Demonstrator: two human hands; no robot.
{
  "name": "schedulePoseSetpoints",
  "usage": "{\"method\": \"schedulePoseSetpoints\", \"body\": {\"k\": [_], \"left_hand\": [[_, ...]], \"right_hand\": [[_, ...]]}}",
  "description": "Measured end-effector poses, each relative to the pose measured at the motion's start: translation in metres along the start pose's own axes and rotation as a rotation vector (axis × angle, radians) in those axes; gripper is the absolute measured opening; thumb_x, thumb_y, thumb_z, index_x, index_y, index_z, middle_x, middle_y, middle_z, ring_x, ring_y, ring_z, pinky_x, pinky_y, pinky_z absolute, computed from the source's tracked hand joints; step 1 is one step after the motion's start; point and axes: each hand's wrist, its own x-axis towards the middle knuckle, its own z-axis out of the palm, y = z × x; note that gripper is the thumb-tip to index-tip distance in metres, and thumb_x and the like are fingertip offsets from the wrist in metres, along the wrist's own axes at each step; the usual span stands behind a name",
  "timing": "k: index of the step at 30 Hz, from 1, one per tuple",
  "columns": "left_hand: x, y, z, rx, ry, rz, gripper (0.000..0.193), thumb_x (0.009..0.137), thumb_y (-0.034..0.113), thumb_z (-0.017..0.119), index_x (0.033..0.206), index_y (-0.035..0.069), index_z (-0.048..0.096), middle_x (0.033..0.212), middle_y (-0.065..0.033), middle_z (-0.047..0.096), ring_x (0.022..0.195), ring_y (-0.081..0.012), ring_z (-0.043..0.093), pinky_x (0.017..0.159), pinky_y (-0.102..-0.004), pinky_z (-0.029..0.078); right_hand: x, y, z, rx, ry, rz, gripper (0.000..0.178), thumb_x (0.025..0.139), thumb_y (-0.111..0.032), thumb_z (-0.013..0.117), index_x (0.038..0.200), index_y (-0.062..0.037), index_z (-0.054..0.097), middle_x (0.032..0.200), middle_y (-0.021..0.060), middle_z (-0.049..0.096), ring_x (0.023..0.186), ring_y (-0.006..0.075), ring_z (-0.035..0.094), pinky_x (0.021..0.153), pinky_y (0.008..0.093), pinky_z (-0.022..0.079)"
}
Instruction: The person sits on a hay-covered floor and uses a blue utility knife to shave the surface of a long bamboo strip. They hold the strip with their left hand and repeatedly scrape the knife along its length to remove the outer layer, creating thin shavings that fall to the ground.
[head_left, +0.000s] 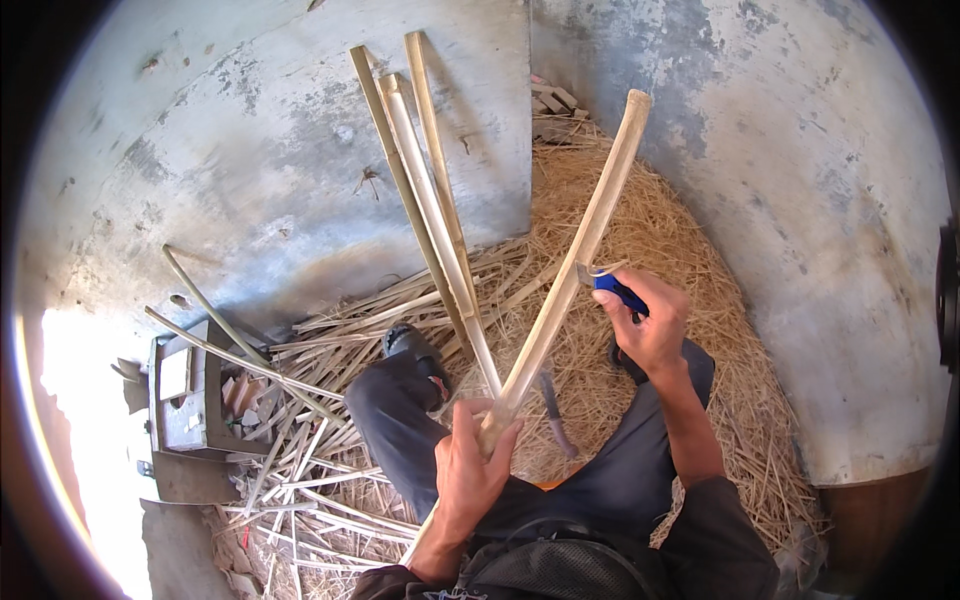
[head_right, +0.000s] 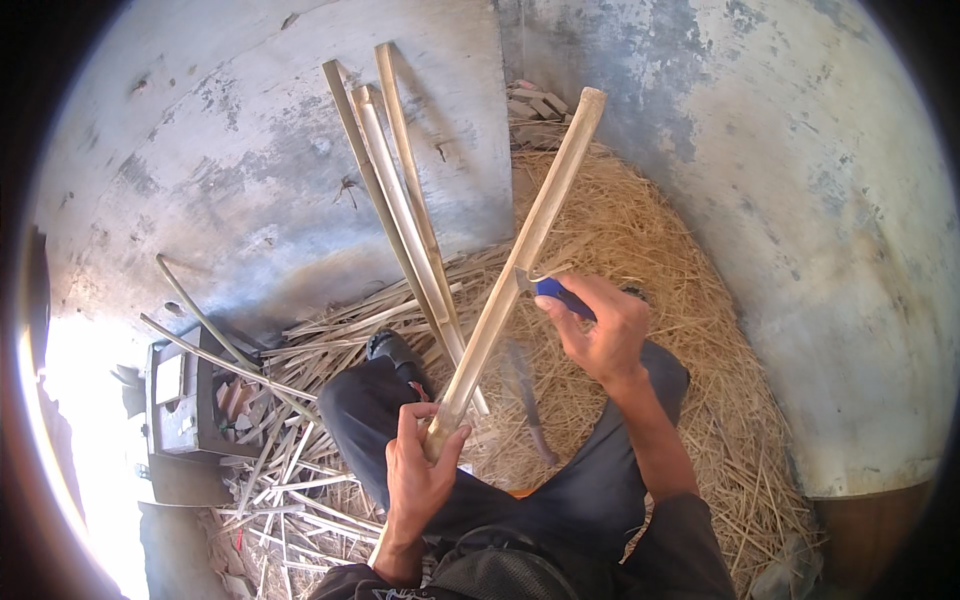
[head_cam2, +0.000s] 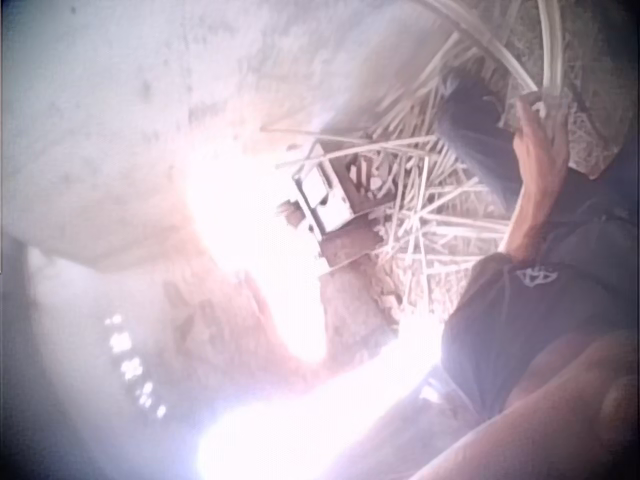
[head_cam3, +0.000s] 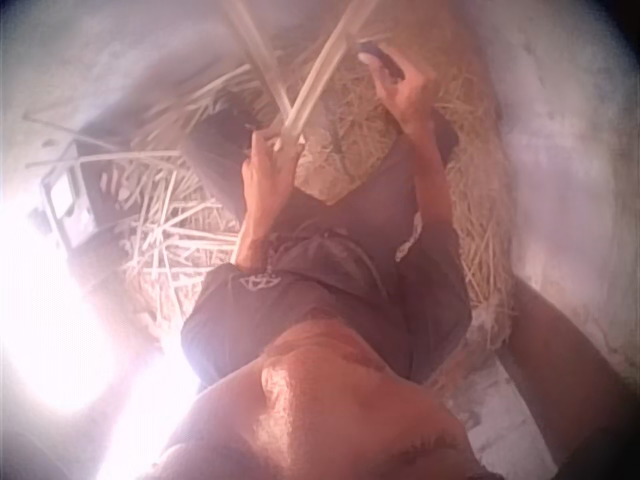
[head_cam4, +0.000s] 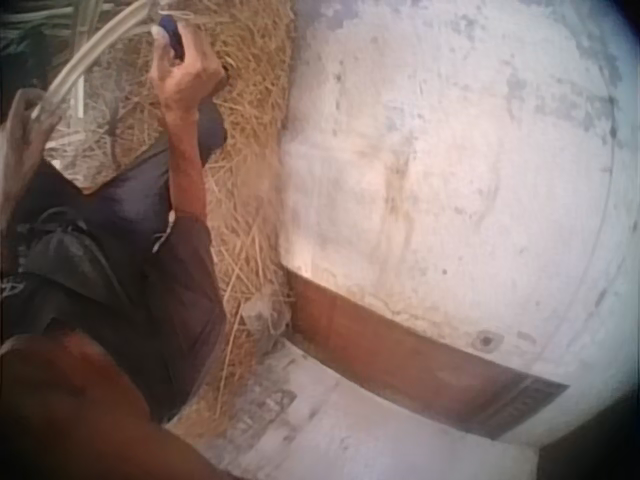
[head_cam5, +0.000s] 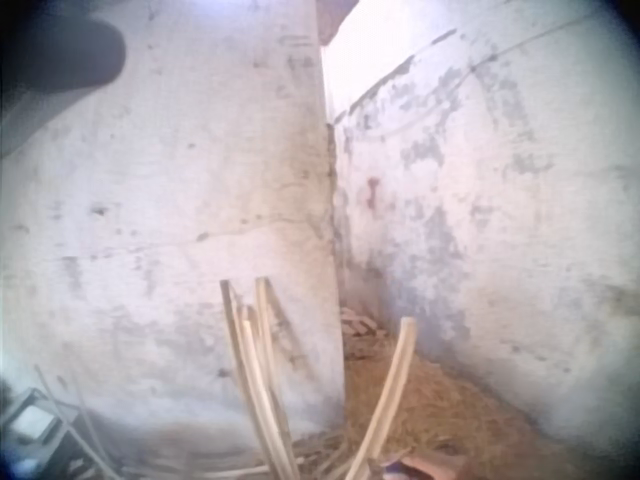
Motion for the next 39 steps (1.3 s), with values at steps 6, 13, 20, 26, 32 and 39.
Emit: {"method": "schedulePoseSetpoints", "body": {"k": [6, 13, 20, 26, 32, 39], "left_hand": [[-0.006, -0.008, -0.004, 0.033, 0.012, -0.008, 0.036, 0.096, 0.012, 0.083, 0.121, 0.003, 0.057, 0.062, -0.0139, 0.065, 0.048, -0.0222, 0.061, 0.050, -0.0357, 0.040], [-0.020, -0.015, -0.008, 0.018, -0.017, -0.032, 0.037, 0.096, 0.012, 0.082, 0.122, 0.003, 0.058, 0.063, -0.0152, 0.066, 0.049, -0.0235, 0.062, 0.050, -0.0364, 0.041], [-0.033, -0.023, -0.017, 0.037, -0.046, -0.076, 0.037, 0.096, 0.013, 0.083, 0.122, 0.003, 0.058, 0.065, -0.0162, 0.068, 0.049, -0.0247, 0.064, 0.051, -0.0366, 0.042], [-0.041, -0.022, -0.024, 0.041, -0.062, -0.129, 0.038, 0.098, 0.018, 0.083, 0.122, 0.004, 0.058, 0.062, -0.0135, 0.062, 0.049, -0.0298, 0.062, 0.051, -0.0417, 0.043], [-0.043, -0.026, -0.027, 0.035, -0.071, -0.160, 0.038, 0.098, 0.021, 0.083, 0.121, 0.004, 0.057, 0.061, -0.0118, 0.059, 0.050, -0.0331, 0.061, 0.052, -0.0447, 0.043], [-0.046, -0.037, -0.028, 0.042, -0.055, -0.140, 0.038, 0.099, 0.021, 0.082, 0.122, 0.004, 0.057, 0.061, -0.0124, 0.059, 0.051, -0.0342, 0.062, 0.053, -0.0458, 0.045]], "right_hand": [[0.001, 0.008, 0.003, 0.025, 0.023, -0.016, 0.033, 0.097, -0.035, 0.085, 0.105, -0.0033, 0.083, 0.085, 0.0090, 0.079, 0.062, 0.0163, 0.071, 0.054, 0.0299, 0.053], [0.003, 0.026, 0.003, -0.010, 0.011, 0.007, 0.039, 0.100, -0.041, 0.082, 0.105, -0.0025, 0.083, 0.083, 0.0083, 0.079, 0.062, 0.0163, 0.071, 0.055, 0.0298, 0.053], [0.022, 0.038, -0.003, -0.024, 0.016, 0.043, 0.043, 0.099, -0.045, 0.082, 0.105, -0.0026, 0.083, 0.082, 0.0076, 0.079, 0.063, 0.0169, 0.072, 0.057, 0.0304, 0.054], [0.038, 0.045, -0.006, -0.099, -0.011, 0.024, 0.042, 0.098, -0.046, 0.083, 0.107, -0.0051, 0.085, 0.081, 0.0073, 0.079, 0.064, 0.0170, 0.072, 0.060, 0.0308, 0.055], [0.046, 0.056, -0.003, -0.107, -0.088, 0.071, 0.041, 0.098, -0.046, 0.082, 0.108, -0.0061, 0.085, 0.080, 0.0072, 0.079, 0.063, 0.0169, 0.072, 0.059, 0.0317, 0.054], [0.055, 0.065, 0.003, -0.156, -0.094, 0.016, 0.039, 0.099, -0.044, 0.082, 0.108, -0.0066, 0.085, 0.080, 0.0074, 0.080, 0.064, 0.0177, 0.073, 0.059, 0.0326, 0.054]]}}
